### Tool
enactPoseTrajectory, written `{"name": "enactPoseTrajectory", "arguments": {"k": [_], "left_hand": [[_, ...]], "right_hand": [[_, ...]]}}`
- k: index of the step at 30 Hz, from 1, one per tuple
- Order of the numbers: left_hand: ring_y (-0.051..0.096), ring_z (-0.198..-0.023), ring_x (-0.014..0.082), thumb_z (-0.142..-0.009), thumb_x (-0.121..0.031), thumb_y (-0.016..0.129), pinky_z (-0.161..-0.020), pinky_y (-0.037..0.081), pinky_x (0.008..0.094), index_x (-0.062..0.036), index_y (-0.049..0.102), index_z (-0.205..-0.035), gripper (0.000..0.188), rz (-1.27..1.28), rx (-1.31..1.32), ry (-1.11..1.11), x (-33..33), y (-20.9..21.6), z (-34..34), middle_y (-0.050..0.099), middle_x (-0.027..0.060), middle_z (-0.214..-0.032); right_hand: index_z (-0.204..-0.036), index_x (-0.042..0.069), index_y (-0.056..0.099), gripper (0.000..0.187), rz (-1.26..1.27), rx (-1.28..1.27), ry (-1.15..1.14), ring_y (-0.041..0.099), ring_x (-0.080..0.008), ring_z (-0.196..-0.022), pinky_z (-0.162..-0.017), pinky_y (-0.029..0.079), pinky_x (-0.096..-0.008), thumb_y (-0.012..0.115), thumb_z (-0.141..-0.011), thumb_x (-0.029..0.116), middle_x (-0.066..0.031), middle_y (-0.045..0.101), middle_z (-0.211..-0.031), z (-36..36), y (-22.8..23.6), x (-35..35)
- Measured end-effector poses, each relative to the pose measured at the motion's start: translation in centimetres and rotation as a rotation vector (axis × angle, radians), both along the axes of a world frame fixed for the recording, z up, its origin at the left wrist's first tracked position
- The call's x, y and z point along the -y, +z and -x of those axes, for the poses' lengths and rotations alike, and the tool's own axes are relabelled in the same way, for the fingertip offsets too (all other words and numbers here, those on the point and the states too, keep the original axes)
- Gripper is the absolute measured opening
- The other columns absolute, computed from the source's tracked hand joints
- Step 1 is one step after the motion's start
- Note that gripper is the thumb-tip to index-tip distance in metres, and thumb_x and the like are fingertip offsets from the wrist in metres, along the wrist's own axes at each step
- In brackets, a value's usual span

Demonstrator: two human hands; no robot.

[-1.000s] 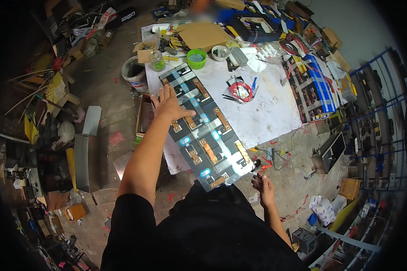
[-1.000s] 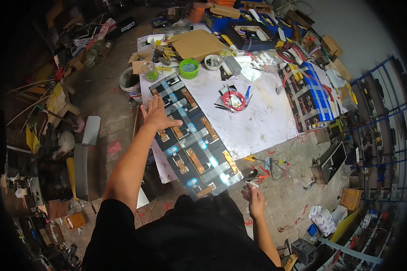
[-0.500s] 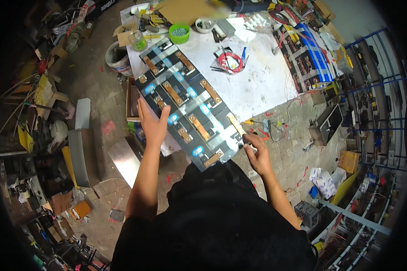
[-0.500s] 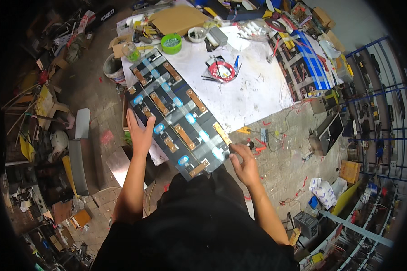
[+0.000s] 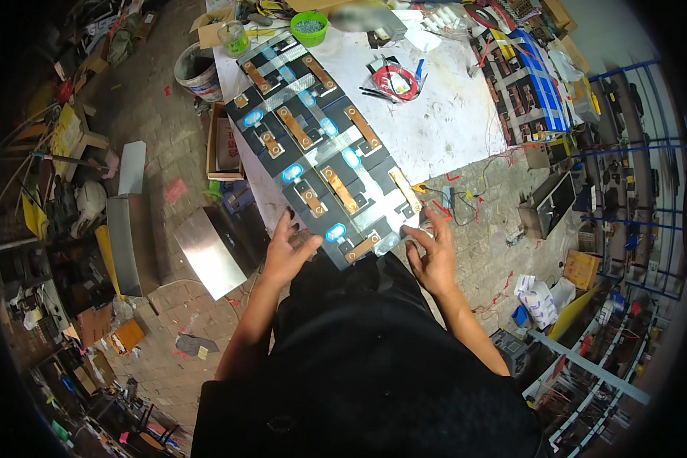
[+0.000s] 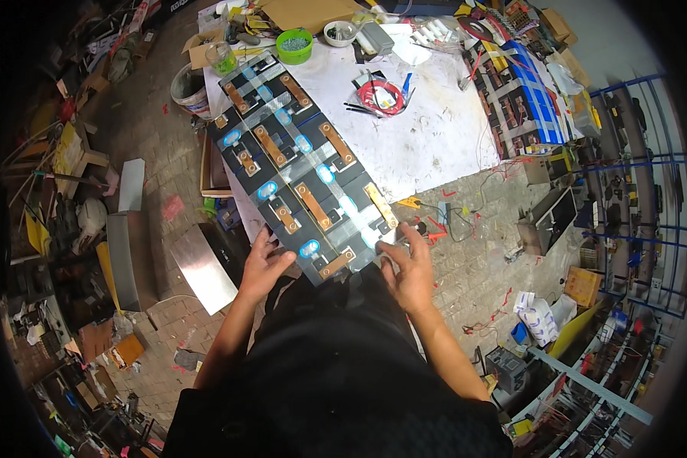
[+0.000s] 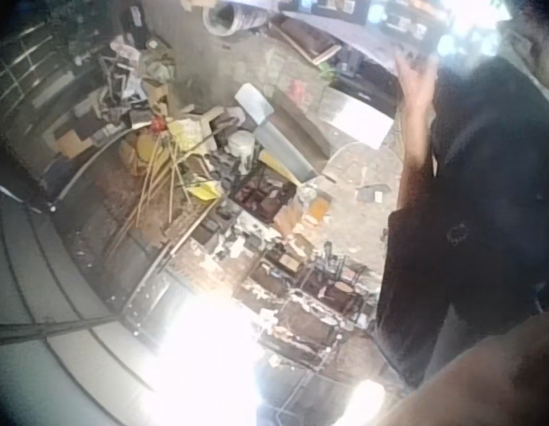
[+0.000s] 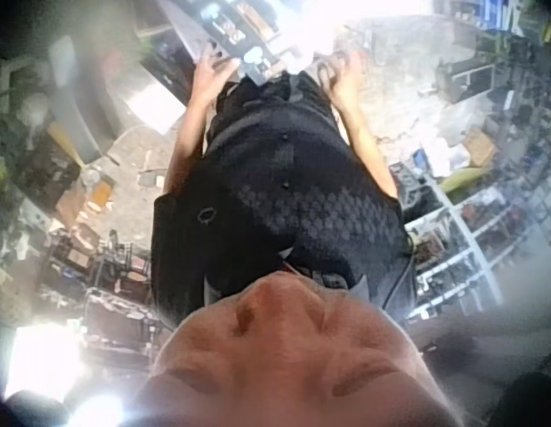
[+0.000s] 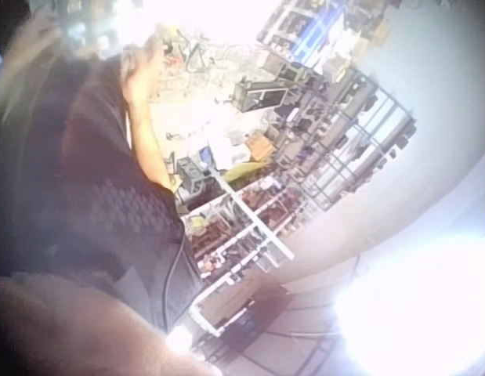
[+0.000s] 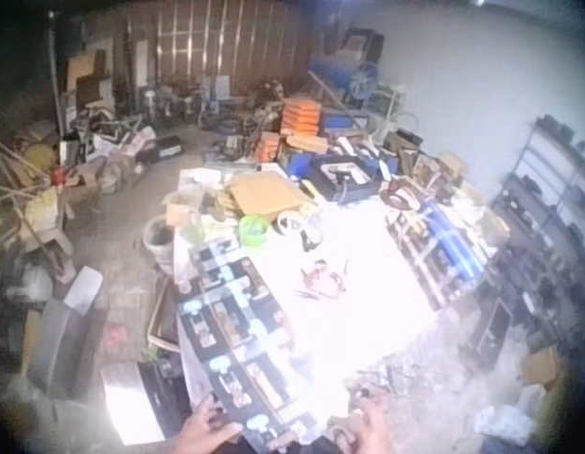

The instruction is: The person sits on the floor and uses a soldering iron to work on a yellow component. They then pick up a large circuit board and place it on a table, followed by retrieving a roll of red wire from a shelf and placing it on the table.

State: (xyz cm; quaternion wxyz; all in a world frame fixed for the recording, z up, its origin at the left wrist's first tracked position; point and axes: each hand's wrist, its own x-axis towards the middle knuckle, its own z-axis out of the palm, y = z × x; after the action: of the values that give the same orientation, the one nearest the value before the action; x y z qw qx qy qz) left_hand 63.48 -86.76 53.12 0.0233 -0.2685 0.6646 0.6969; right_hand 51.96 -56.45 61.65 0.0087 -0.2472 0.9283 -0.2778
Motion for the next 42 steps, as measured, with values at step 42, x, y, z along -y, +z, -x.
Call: {"name": "enactPoseTrajectory", "arguments": {"k": [42], "left_hand": [[0.059, -0.130, 0.0307, -0.104, -0.040, 0.058, -0.109, 0.044, 0.0366, 0.0006, 0.044, -0.152, 0.064, 0.227, -0.123, 0.463, 15.3, -2.5, 16.3, 0.058, 0.0234, -0.144]], "right_hand": [[-0.136, -0.009, 0.055, 0.049, 0.411, 0.474, -0.237, 0.058, -0.0156, -0.108, -0.097, 0.045, -0.0295, 0.042, -0.112, 0.032, -0.0102, 0.065, -0.118, 4.5, -5.1, 1.3]]}}
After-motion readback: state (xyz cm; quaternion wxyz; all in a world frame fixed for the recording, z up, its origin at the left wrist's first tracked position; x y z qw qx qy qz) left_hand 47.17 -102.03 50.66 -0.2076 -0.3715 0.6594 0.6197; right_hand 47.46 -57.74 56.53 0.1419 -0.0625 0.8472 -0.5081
